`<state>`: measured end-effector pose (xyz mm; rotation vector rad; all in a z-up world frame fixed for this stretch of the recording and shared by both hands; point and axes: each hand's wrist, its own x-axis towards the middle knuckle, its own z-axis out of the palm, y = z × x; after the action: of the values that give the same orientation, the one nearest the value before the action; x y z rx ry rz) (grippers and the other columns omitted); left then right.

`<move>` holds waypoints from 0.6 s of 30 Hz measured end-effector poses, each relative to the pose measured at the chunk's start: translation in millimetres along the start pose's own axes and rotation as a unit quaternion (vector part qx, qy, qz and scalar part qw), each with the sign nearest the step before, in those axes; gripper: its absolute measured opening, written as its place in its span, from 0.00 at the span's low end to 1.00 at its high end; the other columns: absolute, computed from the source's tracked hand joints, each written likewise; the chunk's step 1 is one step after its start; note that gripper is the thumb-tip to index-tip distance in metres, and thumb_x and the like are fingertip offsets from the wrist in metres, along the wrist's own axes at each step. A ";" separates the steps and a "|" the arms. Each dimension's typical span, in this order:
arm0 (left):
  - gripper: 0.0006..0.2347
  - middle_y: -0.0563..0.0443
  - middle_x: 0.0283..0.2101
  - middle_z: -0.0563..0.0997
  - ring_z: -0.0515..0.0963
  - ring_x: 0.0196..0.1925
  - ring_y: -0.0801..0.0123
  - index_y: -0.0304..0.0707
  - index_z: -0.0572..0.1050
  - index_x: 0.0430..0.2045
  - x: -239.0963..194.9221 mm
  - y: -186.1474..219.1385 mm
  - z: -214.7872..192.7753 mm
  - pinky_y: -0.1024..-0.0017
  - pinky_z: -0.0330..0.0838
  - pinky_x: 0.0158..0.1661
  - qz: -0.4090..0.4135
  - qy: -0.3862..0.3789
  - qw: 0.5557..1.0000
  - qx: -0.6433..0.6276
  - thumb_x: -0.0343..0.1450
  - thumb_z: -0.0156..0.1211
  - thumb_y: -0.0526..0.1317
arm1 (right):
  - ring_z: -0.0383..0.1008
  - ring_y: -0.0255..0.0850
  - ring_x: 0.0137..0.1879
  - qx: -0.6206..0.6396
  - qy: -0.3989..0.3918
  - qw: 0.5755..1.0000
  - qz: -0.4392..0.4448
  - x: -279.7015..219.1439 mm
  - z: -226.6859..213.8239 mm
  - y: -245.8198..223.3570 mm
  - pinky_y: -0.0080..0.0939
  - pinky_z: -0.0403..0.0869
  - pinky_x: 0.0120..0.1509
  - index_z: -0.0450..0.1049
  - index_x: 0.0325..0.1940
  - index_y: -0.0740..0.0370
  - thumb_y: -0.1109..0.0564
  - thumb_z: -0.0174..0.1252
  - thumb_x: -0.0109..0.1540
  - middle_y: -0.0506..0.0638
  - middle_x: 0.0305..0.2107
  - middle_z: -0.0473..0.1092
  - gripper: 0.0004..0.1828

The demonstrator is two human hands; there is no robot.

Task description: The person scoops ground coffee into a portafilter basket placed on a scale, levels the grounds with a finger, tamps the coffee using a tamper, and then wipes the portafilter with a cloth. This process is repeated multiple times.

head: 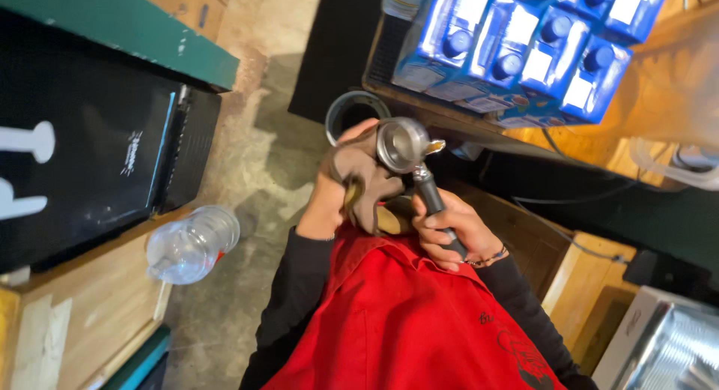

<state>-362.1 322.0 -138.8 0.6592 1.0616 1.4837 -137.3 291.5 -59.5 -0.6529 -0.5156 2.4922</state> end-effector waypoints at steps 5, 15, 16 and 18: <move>0.22 0.17 0.48 0.80 0.77 0.54 0.32 0.11 0.74 0.50 60.8 -166.4 -73.8 0.35 0.58 0.60 0.135 0.050 0.770 0.622 0.71 0.58 0.40 | 0.63 0.40 0.10 0.280 -0.139 0.949 -0.029 -24.3 -24.6 18.5 0.46 0.68 0.07 0.54 0.51 0.64 0.65 0.42 0.63 0.44 0.15 0.53 0.12; 0.19 0.42 0.57 0.73 0.70 0.53 0.51 0.38 0.71 0.57 4.4 -107.9 -1.5 0.52 0.64 0.49 0.179 -0.020 0.660 0.729 0.72 0.59 0.42 | 0.68 0.43 0.13 0.266 -0.203 0.922 -0.193 -78.2 -31.7 68.4 0.52 0.75 0.14 0.59 0.44 0.65 0.74 0.48 0.57 0.43 0.11 0.58 0.14; 0.18 0.39 0.61 0.70 0.72 0.57 0.49 0.37 0.71 0.60 -7.3 -95.4 22.8 0.58 0.69 0.51 0.285 -0.046 0.747 0.599 0.73 0.55 0.35 | 0.68 0.44 0.13 0.224 -0.163 0.932 -0.235 -86.4 -30.5 76.3 0.52 0.75 0.14 0.59 0.43 0.66 0.76 0.48 0.59 0.44 0.11 0.58 0.13; 0.19 0.36 0.65 0.67 0.73 0.60 0.46 0.36 0.72 0.62 -37.4 -67.4 68.9 0.64 0.74 0.54 0.377 -0.088 0.808 0.443 0.75 0.51 0.29 | 0.68 0.45 0.12 0.183 -0.115 0.932 -0.292 -102.4 -25.2 91.4 0.53 0.75 0.14 0.59 0.42 0.67 0.77 0.48 0.60 0.45 0.12 0.57 0.12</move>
<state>-263.9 300.1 -162.6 2.0377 1.4169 1.4444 -80.7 167.0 -87.7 -0.0392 -0.2596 2.0151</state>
